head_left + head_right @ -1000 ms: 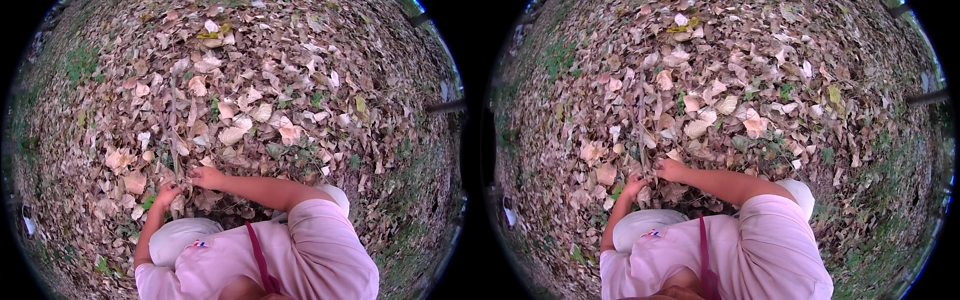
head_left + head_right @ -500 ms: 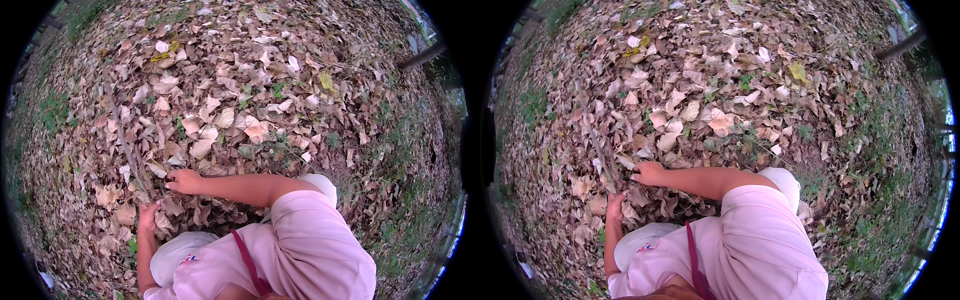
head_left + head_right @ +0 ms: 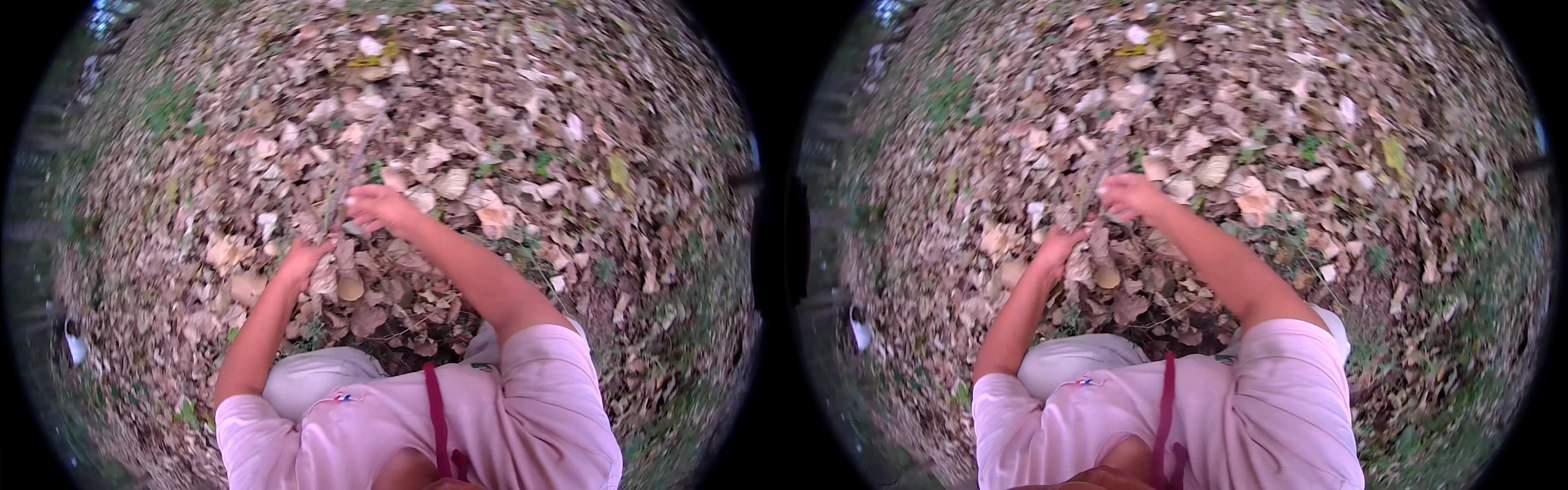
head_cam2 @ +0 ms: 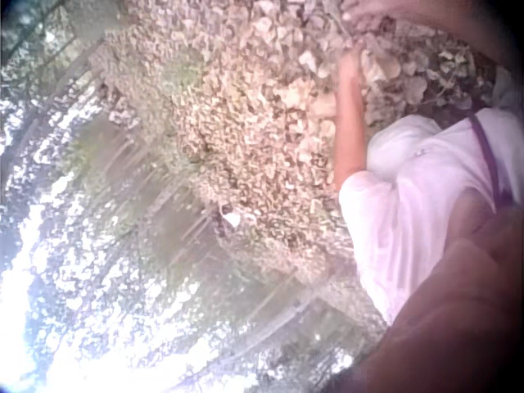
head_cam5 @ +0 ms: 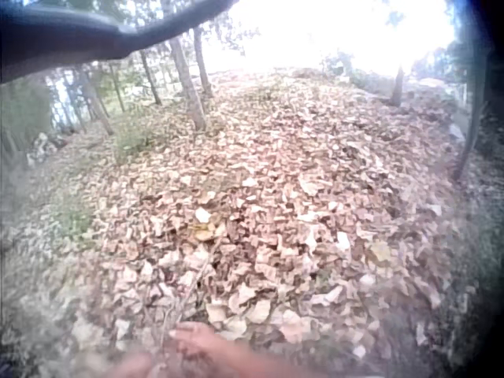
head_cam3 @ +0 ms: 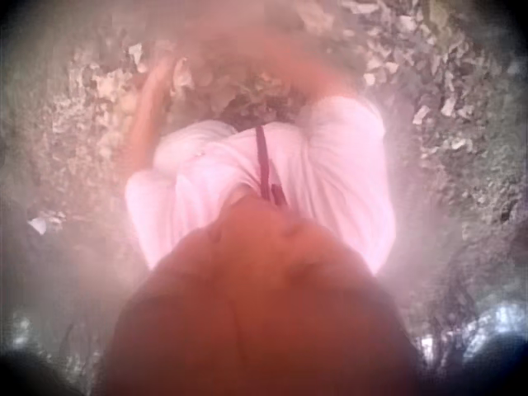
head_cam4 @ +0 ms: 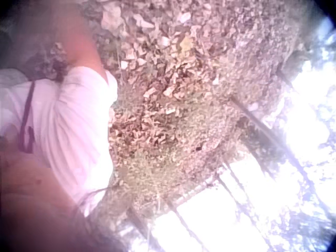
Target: The person uses a long stick to push aside dry leaves and uproot green weeds from the ground. They repeatedly clear the leaf layer, pull out weeds by hand, and toss them aside, continuing this process across the area.
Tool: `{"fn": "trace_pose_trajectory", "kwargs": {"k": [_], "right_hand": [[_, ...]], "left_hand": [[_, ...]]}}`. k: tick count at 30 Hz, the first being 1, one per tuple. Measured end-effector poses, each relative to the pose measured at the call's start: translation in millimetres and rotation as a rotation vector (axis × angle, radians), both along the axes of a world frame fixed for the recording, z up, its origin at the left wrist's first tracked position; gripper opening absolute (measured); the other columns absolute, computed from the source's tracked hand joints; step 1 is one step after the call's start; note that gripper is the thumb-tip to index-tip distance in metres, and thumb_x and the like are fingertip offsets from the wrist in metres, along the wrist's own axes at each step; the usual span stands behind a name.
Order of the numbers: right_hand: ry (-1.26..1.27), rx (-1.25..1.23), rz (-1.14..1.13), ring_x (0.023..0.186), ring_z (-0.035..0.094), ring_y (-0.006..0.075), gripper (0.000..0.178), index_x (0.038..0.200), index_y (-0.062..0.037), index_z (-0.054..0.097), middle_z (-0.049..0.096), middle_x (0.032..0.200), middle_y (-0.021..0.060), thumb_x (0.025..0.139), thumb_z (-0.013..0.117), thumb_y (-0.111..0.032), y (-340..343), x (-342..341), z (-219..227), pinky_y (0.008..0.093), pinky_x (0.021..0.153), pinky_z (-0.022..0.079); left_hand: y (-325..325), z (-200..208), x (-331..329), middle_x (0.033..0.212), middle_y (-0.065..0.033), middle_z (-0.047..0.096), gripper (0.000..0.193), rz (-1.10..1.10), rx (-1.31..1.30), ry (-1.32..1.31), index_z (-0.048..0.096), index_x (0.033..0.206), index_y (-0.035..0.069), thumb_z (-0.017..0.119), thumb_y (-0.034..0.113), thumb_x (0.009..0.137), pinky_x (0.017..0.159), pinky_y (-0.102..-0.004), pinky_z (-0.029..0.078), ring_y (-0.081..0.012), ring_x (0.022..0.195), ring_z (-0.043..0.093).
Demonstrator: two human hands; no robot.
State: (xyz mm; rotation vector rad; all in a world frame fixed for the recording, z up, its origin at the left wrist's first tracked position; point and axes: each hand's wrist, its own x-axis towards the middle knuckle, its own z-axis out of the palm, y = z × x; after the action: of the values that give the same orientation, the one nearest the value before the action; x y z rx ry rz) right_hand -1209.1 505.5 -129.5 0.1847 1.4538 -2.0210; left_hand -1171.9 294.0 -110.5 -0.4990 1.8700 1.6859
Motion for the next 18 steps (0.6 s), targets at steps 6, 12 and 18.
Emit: {"fn": "trace_pose_trajectory", "kwargs": {"k": [6,12,18], "right_hand": [[-0.147,0.142,-0.175,0.068,0.06,0.0131,0.036,0.112,-0.0064,0.052,0.062,0.086,0.0049,0.082,0.058,-0.025,15,-2,-43,0.0252,0.056,0.049],[-0.197,0.261,0.031,0.061,0.055,0.0107,0.027,0.102,-0.0078,0.057,0.061,0.084,0.0021,0.082,0.058,-0.024,-19,36,-70,0.023,0.053,0.046],[-0.14,0.282,0.122,0.074,0.054,0.0107,0.029,0.108,-0.0085,0.057,0.059,0.091,0.0013,0.084,0.056,-0.024,-46,46,-63,0.0261,0.061,0.044]], "left_hand": [[-41,-30,-3,0.097,-0.014,0.057,0.042,0.276,-0.157,0.007,0.046,0.105,-0.007,0.067,0.015,0.075,0.07,-0.0325,0.048,-0.0198,0.084,0.057],[-87,-66,-8,0.088,-0.0117,0.06,0.042,0.172,-0.16,-0.107,0.049,0.102,-0.008,0.067,0.019,0.075,0.07,-0.0341,0.046,-0.0175,0.08,0.057],[-32,-70,-6,0.084,-0.0079,0.062,0.028,0.174,-0.032,-0.182,0.055,0.103,0.004,0.061,0.02,0.081,0.057,-0.0284,0.049,-0.0159,0.068,0.059]]}}
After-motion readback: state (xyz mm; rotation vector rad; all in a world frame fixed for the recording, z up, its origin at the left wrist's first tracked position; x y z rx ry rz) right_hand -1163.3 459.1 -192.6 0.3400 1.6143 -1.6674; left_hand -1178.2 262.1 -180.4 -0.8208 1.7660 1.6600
